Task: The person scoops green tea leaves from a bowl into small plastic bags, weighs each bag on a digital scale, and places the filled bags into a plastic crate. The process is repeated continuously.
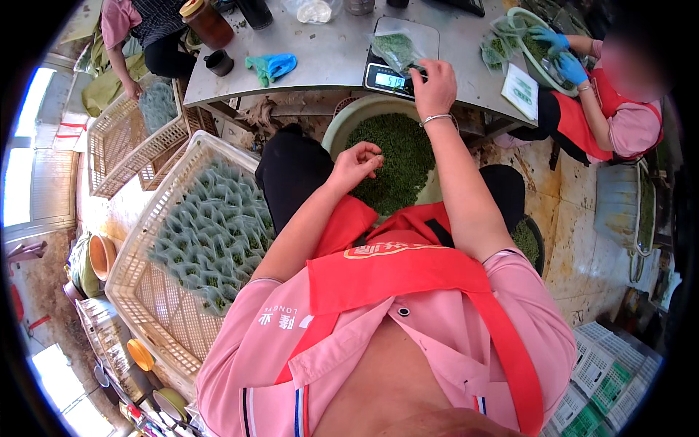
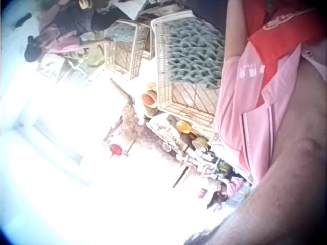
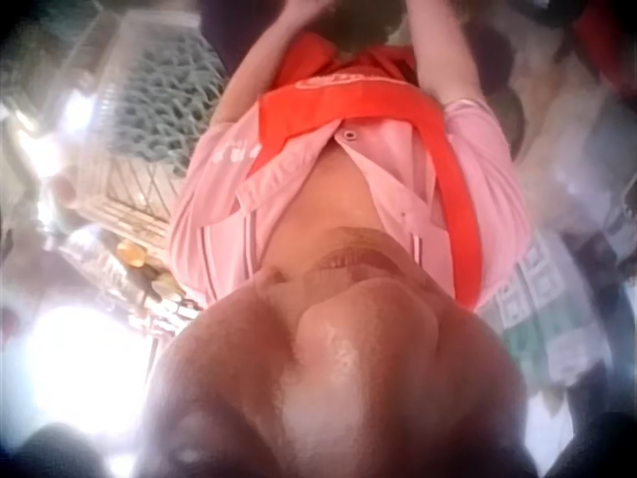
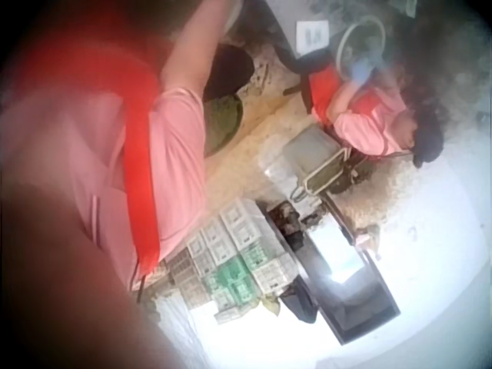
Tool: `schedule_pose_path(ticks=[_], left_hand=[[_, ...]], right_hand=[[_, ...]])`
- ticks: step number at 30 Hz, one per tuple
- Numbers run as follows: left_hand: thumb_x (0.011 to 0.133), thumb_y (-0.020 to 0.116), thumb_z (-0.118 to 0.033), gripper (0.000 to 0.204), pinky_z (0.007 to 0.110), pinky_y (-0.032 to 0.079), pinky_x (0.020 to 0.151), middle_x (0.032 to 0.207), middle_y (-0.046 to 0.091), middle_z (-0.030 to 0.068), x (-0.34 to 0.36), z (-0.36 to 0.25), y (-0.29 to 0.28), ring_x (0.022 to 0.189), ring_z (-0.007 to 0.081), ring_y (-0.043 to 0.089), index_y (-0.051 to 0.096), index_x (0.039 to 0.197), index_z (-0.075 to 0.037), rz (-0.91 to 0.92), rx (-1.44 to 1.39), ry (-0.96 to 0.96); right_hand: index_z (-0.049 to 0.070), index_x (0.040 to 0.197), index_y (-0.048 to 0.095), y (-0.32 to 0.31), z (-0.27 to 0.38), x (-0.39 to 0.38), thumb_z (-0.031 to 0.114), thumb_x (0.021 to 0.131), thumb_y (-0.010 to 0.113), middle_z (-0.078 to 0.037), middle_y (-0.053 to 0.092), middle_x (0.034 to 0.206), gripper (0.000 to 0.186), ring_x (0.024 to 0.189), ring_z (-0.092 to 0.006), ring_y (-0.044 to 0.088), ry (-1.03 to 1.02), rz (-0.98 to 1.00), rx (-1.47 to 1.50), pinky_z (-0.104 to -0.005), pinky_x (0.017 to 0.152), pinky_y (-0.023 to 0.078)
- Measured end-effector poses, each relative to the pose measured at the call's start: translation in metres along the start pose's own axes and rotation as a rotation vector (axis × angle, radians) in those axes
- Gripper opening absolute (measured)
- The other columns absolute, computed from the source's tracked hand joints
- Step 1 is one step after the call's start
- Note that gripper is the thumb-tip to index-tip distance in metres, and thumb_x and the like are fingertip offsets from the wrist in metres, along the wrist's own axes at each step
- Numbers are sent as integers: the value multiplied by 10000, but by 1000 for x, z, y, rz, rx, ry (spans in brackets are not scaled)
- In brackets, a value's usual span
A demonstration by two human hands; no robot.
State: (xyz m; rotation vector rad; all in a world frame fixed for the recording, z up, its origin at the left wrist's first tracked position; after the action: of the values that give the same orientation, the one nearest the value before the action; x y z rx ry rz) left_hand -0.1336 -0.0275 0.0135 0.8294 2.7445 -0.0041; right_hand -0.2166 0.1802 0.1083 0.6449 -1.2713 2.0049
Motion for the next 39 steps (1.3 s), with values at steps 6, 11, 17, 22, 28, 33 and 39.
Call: schedule_pose_path(ticks=[6, 11, 17, 22, 28, 33, 39], left_hand=[[872, 581, -106, 246, 245, 513, 599, 879, 630, 83, 4, 3, 1, 782, 118, 615, 517, 1069, 26, 2, 36, -7], [874, 573, -95, 220, 242, 509, 594, 863, 629, 80, 2, -6, 2, 761, 112, 612, 530, 1054, 23, -23, 59, -21], [900, 545, -112, 186, 233, 497, 584, 837, 623, 64, 4, -9, 2, 733, 100, 597, 543, 1043, 7, -33, 28, 31], [901, 540, -95, 180, 226, 491, 575, 852, 625, 60, 5, -3, 0, 727, 89, 592, 540, 1051, 5, -111, 7, 103], [882, 567, -81, 254, 218, 493, 569, 903, 639, 59, -2, -16, -3, 655, 82, 587, 528, 1123, -11, -249, 93, 203], [849, 621, -97, 238, 218, 492, 570, 853, 654, 48, 3, -11, 2, 643, 78, 599, 597, 1076, -32, -174, 341, 152], [824, 652, -137, 176, 235, 486, 551, 732, 654, 24, -3, -14, 4, 613, 85, 606, 643, 968, -36, -176, 330, 143]], right_hand=[[103, 1097, 533, 13, -1, 27, 203, 670, 732, -122, 475, 1177, 481, 1136, -317, 419, 209, -9, -103, -398, 911, 375], [103, 1134, 529, 25, -32, 17, 193, 701, 694, -124, 485, 1176, 472, 982, -274, 531, 390, 64, 200, -371, 842, 425], [108, 1026, 603, 6, -29, -50, 240, 738, 691, -51, 587, 848, 329, 688, -214, 595, 466, 326, 299, -331, 657, 475], [148, 898, 619, 15, 3, -49, 249, 760, 661, -51, 570, 853, 176, 728, -286, 593, 147, 353, 78, -399, 611, 475], [73, 791, 587, -2, 14, -92, 112, 759, 627, -95, 584, 833, 64, 693, -293, 591, 229, 423, 441, -383, 627, 484], [24, 825, 567, -21, 31, -123, 53, 775, 607, -112, 607, 699, 70, 655, -187, 629, 377, 768, 661, -300, 593, 486], [20, 811, 564, -24, 23, -134, 33, 789, 610, -52, 598, 670, 53, 587, -121, 609, 604, 866, 836, -261, 527, 489]])
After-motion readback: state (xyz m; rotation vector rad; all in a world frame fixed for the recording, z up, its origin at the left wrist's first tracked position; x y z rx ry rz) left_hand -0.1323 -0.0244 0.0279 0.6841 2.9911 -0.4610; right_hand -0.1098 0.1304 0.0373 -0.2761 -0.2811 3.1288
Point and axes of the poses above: each hand's wrist, its own x-axis towards the middle knuckle, its own y-axis out of the palm, z = x × y, the point moved 4 cm from there along x, towards the middle knuckle
